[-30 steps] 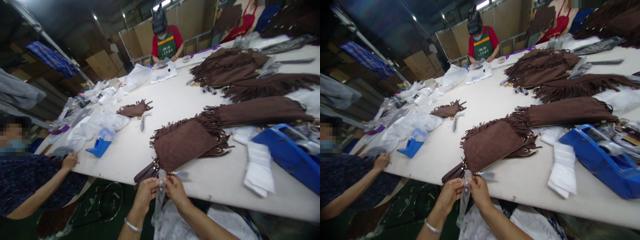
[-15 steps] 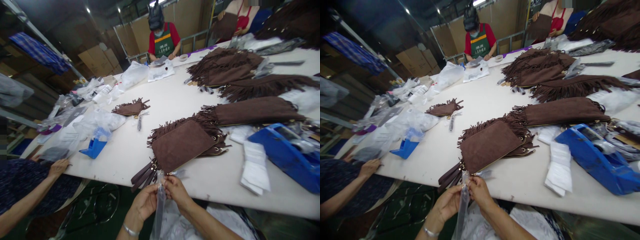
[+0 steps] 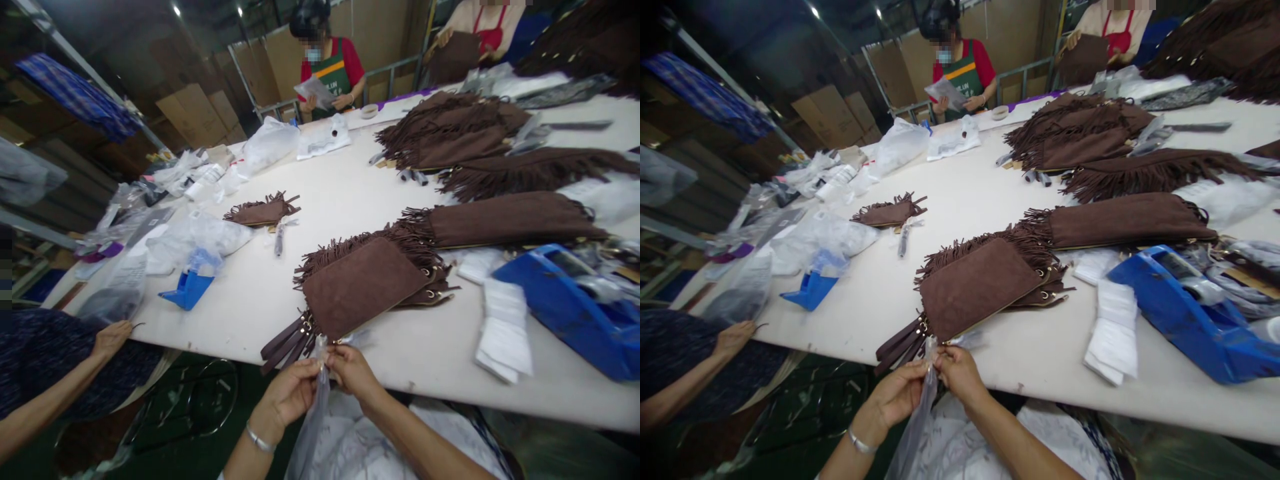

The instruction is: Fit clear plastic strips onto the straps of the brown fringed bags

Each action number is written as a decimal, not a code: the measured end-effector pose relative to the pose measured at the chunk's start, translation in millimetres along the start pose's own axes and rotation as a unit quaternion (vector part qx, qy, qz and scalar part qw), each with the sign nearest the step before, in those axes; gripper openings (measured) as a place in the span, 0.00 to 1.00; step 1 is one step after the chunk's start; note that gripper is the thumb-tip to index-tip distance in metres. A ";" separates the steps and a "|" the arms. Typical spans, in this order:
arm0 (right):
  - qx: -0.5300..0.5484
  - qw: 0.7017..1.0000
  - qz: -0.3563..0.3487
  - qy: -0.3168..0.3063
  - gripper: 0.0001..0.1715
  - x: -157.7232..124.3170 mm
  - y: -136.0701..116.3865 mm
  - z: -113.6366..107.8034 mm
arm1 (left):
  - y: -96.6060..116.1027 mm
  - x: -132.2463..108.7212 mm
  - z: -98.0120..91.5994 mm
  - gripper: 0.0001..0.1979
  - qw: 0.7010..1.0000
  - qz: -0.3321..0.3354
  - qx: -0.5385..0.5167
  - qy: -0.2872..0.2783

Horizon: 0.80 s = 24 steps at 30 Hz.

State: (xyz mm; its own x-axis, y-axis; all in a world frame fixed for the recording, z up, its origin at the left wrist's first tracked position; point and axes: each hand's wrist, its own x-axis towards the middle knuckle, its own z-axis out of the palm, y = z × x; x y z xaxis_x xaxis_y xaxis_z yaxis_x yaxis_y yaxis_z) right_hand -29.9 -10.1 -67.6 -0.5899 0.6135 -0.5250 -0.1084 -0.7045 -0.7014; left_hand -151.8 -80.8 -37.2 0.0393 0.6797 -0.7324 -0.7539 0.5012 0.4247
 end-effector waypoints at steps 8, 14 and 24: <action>0.004 0.997 0.074 -0.015 0.23 -8.0 -6.5 -0.2 | -6.7 9.8 -1.7 0.07 0.999 0.022 0.025 -0.020; 0.000 0.999 0.052 0.017 0.24 -1.5 0.9 3.9 | -9.0 4.0 9.9 0.09 0.997 0.065 0.045 0.025; 0.009 0.998 0.037 0.047 0.24 -1.0 4.9 4.3 | -17.5 -17.1 32.2 0.21 0.972 0.175 0.130 0.083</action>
State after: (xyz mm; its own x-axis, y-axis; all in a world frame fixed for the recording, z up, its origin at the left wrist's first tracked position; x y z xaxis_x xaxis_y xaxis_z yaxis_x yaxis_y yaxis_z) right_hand -33.3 -15.7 -68.4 -0.5193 0.5901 -0.6181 -0.0832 -0.7547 -0.6507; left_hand -118.2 -84.0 -15.0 -0.3124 0.7488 -0.5845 -0.5091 0.3875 0.7685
